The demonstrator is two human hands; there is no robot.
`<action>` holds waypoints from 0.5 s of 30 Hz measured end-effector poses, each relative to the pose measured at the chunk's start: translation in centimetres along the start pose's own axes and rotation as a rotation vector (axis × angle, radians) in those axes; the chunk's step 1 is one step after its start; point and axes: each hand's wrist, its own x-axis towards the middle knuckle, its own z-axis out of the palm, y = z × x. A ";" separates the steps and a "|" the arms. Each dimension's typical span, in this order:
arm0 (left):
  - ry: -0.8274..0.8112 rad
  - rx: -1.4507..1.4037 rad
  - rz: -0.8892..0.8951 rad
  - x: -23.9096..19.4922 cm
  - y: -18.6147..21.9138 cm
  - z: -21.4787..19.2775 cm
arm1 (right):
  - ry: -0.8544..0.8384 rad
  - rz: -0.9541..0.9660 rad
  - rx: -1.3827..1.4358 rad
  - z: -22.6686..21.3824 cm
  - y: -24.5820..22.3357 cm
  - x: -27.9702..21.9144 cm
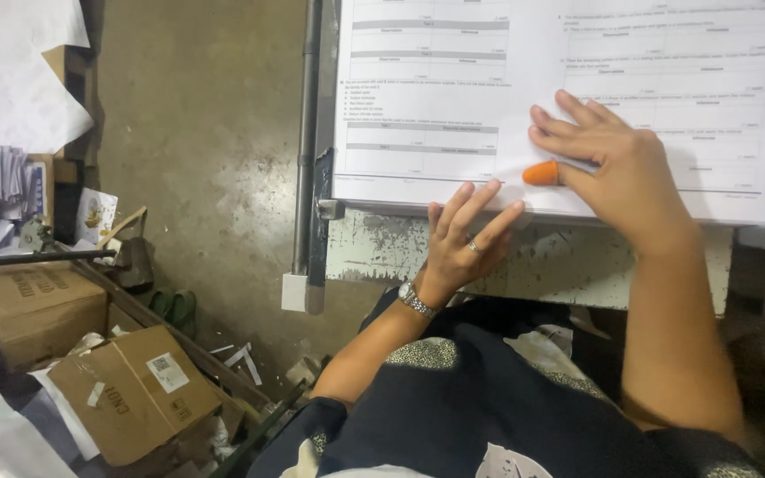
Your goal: Flipping through a stack of printed forms to inspect or count them one by one.
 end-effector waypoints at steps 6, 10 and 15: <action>0.010 -0.011 -0.009 0.0 0.2 -0.1 | 0.096 0.017 0.032 0.5 -0.9 0.1; 0.166 -0.098 -0.047 0.3 0.4 0.9 | 0.212 -0.013 0.035 0.8 -0.8 0.1; -0.003 -0.043 -0.016 0.0 0.4 -0.4 | 0.308 0.223 0.508 -1.9 -3.8 0.0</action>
